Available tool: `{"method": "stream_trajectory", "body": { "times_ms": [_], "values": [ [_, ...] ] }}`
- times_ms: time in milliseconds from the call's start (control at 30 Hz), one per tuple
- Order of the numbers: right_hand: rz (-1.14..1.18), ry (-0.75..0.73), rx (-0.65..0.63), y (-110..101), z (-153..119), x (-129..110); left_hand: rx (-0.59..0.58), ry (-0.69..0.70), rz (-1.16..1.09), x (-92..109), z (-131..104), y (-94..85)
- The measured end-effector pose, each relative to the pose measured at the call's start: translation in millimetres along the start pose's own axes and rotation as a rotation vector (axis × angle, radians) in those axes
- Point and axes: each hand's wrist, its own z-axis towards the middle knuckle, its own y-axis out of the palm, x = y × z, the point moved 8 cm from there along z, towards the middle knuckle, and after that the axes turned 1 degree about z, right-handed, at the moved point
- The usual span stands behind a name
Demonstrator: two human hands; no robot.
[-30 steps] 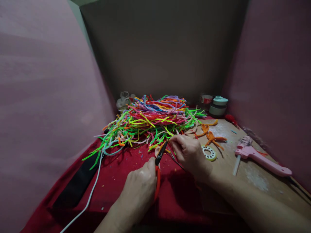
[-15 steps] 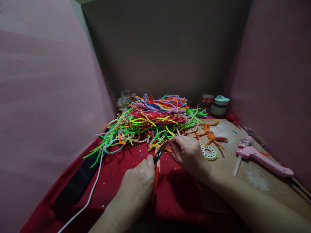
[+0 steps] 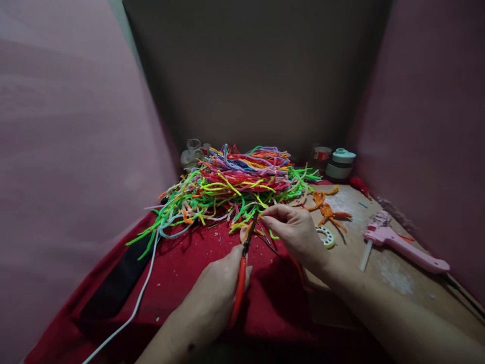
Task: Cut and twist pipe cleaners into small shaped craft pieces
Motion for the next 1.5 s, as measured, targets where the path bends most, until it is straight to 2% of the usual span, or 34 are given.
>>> {"method": "stream_trajectory", "body": {
  "times_ms": [67, 133, 233, 300, 400, 533, 733, 900, 1033, 1133, 1233, 1333, 1400, 1500],
  "values": [
    [0.073, 0.051, 0.001, -1.6, 1.3, 0.1, 0.072, -0.039, -0.119, -4.5, -0.5, -9.1],
    [0.134, 0.083, -0.011, -1.5, 1.5, -0.2, 0.201, -0.091, -0.281, -7.1, 1.3, -22.7],
    [0.198, 0.086, -0.068, 3.3, 0.0, -3.6, 0.389, -0.136, -0.673, -6.8, 6.9, -37.6],
    [0.217, 0.072, -0.093, 5.8, -1.2, -7.1, 0.372, -0.122, -0.893, -1.2, 14.2, -35.0],
    [0.256, 0.072, -0.114, 8.0, -2.1, -9.6, 0.311, -0.108, -1.049, 3.9, 21.3, -27.1],
    [0.376, 0.132, -0.163, 13.1, -1.8, -2.3, 0.318, -0.077, -1.105, 2.0, 23.2, -22.6],
    [0.707, 0.397, -0.287, 33.6, -9.9, 23.2, 0.368, -0.061, -1.157, -2.7, 26.9, -18.4],
    [0.623, 0.361, -0.232, 30.7, -9.5, 23.5, 0.357, -0.049, -1.196, -3.5, 27.8, -9.7],
    [0.555, 0.323, -0.253, 29.6, -9.0, 16.6, 0.325, -0.059, -1.113, -2.2, 28.5, -8.0],
    [0.560, 0.318, -0.265, 29.3, -9.5, 12.7, 0.307, -0.062, -0.939, -0.9, 27.4, -13.4],
    [0.555, 0.327, -0.251, 27.5, -9.2, 10.9, 0.271, 0.008, -0.599, 1.5, 21.7, -21.3],
    [0.530, 0.329, -0.211, 23.2, -6.9, 8.5, 0.177, 0.113, -0.180, 0.5, 13.2, -18.0],
    [0.503, 0.316, -0.195, 20.4, -5.2, 5.9, 0.243, 0.190, 0.081, -1.3, 6.2, -20.7],
    [0.473, 0.288, -0.197, 18.0, -4.2, 3.2, 0.268, 0.204, 0.318, -5.1, 1.9, -18.7]
  ]
}}
